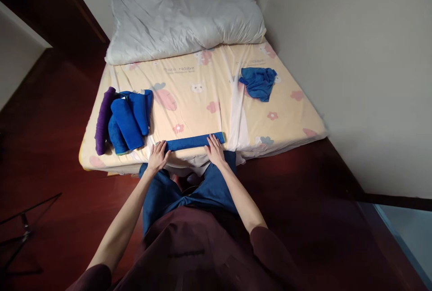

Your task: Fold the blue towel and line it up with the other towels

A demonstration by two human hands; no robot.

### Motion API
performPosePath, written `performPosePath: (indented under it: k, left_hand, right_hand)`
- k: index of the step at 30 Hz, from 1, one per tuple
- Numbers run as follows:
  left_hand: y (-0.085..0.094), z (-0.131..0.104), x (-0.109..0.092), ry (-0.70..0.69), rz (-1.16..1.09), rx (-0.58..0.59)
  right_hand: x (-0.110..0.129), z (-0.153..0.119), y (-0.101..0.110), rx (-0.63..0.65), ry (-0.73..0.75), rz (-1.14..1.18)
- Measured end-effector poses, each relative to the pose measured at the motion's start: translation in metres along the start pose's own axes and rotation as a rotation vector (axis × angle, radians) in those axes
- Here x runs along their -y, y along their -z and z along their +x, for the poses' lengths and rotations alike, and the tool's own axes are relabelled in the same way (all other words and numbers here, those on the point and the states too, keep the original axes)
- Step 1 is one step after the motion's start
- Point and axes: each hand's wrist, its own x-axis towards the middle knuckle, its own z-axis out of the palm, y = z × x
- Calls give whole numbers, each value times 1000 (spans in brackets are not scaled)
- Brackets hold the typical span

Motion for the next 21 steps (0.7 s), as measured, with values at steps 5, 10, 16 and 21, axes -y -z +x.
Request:
performPosePath:
  k: [5, 10, 16, 21]
  left_hand:
    - [14, 45, 11, -52, 24, 168]
    - [20, 92, 22, -88, 18, 483]
    - [9, 112, 24, -74, 17, 576]
    - [1, 114, 25, -54, 26, 586]
  right_hand:
    - [-2, -12, 8, -337, -434, 375]
    - [-19, -11, 21, -316, -880, 934]
    - [-22, 9, 29, -302, -968, 1053]
    - [-19, 32, 23, -372, -1033, 934]
